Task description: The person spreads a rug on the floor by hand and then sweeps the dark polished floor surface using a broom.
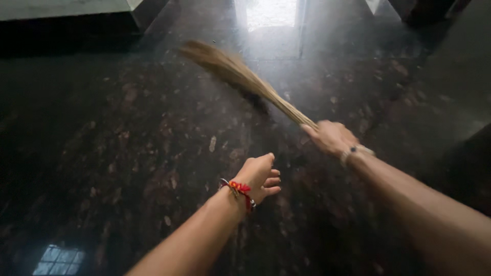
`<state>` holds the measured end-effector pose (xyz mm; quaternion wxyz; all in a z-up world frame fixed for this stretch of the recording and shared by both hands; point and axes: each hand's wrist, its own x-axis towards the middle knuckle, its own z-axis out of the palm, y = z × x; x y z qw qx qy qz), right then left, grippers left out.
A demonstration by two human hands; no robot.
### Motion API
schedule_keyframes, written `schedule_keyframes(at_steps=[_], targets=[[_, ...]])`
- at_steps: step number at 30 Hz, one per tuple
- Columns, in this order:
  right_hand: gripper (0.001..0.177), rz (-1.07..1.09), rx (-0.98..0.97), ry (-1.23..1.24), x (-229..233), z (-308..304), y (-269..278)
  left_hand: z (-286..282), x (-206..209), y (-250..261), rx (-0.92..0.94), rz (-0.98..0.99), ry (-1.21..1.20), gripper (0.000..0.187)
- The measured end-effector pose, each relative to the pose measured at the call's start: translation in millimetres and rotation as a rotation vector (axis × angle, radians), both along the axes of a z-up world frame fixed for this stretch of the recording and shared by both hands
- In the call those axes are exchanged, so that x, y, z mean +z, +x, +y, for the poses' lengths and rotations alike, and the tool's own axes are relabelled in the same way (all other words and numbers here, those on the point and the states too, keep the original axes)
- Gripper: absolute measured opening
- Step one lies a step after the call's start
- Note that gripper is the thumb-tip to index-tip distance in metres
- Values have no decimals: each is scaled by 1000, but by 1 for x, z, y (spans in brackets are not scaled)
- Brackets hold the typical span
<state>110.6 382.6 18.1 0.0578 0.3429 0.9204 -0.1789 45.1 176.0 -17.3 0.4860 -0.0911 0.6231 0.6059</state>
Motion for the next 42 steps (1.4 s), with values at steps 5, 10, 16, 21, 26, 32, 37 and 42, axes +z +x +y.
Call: schedule_keyframes(at_steps=[5, 10, 16, 21, 26, 32, 37, 42], targets=[[60, 368, -184, -573, 22, -63, -47, -1, 28, 8, -138, 24, -123, 73], [49, 688, -226, -938, 28, -112, -92, -10, 31, -10, 48, 46, 252, 105], [38, 422, -46, -1146, 38, -130, -114, -82, 54, -84, -102, 975, -541, 107], [37, 280, 104, -1025, 39, -146, -108, -158, 75, -114, -468, 972, -888, 95], [37, 162, 240, -669, 47, -150, -89, -216, 62, -130, -865, 1055, -986, 80], [37, 73, 173, -511, 39, -152, -78, -226, 44, -165, -1056, 1139, -1104, 77], [37, 77, 89, -464, 33, -153, -78, -218, 46, -194, -970, 1133, -1153, 81], [38, 91, 91, -325, 29, -160, -80, -207, 41, -221, -684, 1114, -1160, 93]])
